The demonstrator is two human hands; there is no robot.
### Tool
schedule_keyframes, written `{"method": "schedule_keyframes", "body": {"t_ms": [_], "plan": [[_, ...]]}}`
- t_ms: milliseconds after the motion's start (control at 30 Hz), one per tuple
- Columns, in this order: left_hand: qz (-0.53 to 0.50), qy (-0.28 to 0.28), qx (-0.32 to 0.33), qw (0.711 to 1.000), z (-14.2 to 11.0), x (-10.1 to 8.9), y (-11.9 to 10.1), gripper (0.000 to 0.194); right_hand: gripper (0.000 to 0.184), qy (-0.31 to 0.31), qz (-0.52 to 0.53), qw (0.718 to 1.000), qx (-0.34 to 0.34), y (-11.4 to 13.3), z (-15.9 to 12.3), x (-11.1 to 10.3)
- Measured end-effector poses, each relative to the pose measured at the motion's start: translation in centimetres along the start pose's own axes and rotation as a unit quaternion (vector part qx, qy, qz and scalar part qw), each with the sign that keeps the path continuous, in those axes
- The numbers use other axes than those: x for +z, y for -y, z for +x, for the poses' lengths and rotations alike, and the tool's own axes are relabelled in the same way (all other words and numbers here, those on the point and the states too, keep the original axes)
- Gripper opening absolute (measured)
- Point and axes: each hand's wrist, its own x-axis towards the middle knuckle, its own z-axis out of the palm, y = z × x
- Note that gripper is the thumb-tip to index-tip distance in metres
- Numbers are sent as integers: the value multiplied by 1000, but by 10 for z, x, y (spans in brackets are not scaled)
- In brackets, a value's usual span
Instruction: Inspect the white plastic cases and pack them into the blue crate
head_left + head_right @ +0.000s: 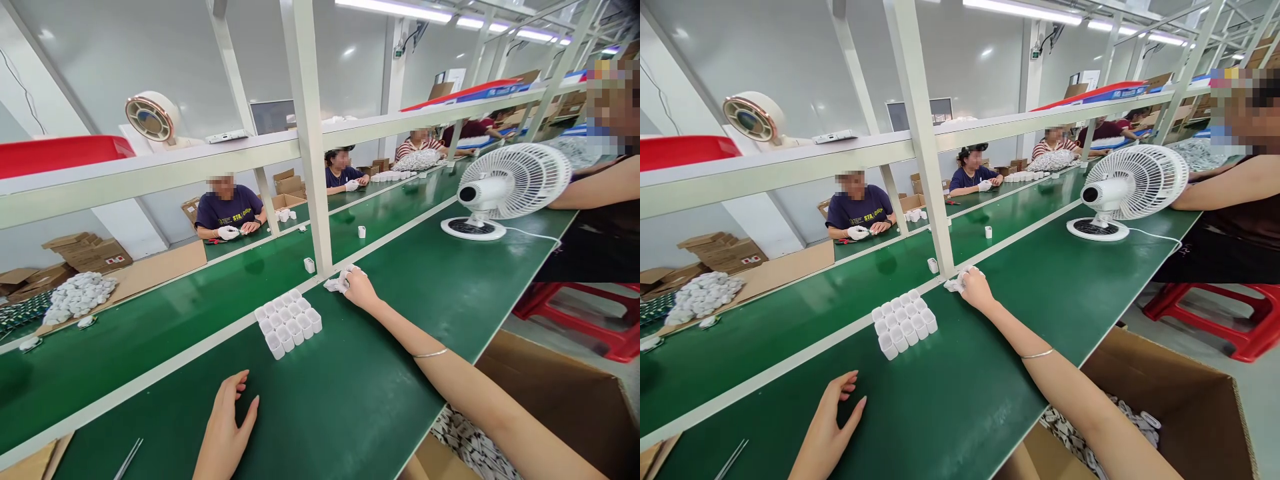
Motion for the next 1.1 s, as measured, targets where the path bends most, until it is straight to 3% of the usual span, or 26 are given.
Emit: {"method": "schedule_keyframes", "body": {"t_ms": [367,1100], "plan": [[5,-1,1,1000,1,1,2,48,14,-17,36,999,5,-1,2,-4],[-9,26,-16,999,1,1,5,50,10,18,16,999,-32,-5,2,-14]]}}
